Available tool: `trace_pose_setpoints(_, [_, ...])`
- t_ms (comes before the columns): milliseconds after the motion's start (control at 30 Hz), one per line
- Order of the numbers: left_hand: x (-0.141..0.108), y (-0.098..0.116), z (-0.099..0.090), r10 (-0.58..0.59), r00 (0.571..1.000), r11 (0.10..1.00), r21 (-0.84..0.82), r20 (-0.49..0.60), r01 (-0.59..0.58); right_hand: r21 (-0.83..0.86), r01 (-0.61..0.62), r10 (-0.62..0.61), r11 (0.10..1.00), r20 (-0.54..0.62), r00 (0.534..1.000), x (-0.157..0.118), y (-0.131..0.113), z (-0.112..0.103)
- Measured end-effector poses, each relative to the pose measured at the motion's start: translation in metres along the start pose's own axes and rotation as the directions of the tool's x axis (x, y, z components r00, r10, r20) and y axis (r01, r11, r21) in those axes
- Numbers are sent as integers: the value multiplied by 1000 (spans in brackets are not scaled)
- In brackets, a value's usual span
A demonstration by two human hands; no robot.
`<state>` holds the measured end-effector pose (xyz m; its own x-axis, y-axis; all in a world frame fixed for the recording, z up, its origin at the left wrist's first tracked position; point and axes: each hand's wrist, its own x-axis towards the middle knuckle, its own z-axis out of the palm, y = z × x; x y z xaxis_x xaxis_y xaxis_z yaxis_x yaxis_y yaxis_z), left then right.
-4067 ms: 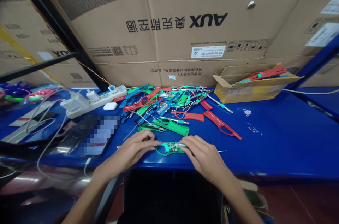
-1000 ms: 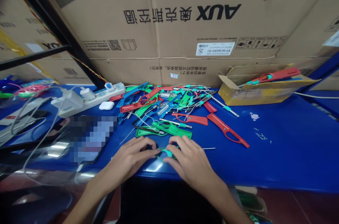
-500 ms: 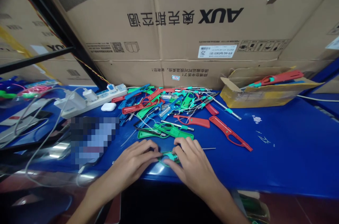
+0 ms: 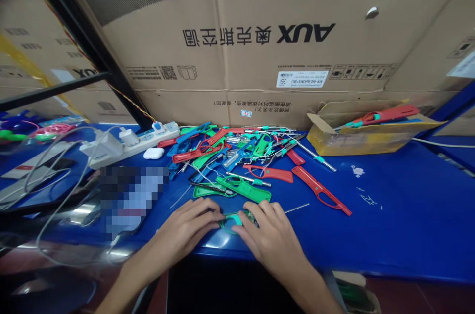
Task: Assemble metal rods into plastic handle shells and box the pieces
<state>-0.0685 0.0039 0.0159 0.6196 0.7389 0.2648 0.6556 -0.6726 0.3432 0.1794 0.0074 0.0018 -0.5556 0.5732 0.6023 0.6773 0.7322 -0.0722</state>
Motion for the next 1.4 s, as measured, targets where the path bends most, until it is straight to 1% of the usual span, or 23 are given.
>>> trace_pose_setpoints(100, [0, 0, -1, -7, 1000, 998, 58, -22, 9, -34, -3, 4, 999, 20, 1000, 1, 0, 1])
trace_pose_setpoints(167, [1, 0, 0, -3, 999, 995, 103, -40, 8, -58, -27, 29, 998, 23, 999, 1, 0, 1])
trace_pose_setpoints(300, [3, -3, 5, 2, 993, 987, 159, -119, 17, -99, -87, 87, 991, -4, 996, 1, 2, 1])
trace_pose_setpoints(367, [4, -5, 8, -9, 991, 987, 156, -135, 30, -94, -102, 101, 990, -13, 995, 0, 3, 0])
trace_pose_setpoints(567, [2, -7, 9, -48, 992, 994, 97, -116, 60, 35, -82, 81, 996, 21, 996, 1, 2, -4])
trace_pose_setpoints(700, [2, -4, 6, -49, 990, 996, 71, -130, 59, 47, -95, 95, 994, 12, 995, 1, 2, -4])
trace_pose_setpoints(867, [8, 1, 5, -8, 992, 997, 70, -124, 17, 98, -116, 105, 988, 115, 988, 1, 3, -3])
trace_pose_setpoints(967, [13, 4, 7, 16, 994, 997, 78, -112, -8, 107, -131, 116, 986, 133, 984, 2, 4, -4])
trace_pose_setpoints(1200, [19, 3, 10, 14, 996, 997, 73, -88, -8, 103, -145, 127, 984, 165, 978, 1, 5, -1])
trace_pose_setpoints(1400, [18, 0, 12, 42, 992, 996, 81, -115, -33, 64, -105, 94, 992, 149, 984, -1, 5, 0])
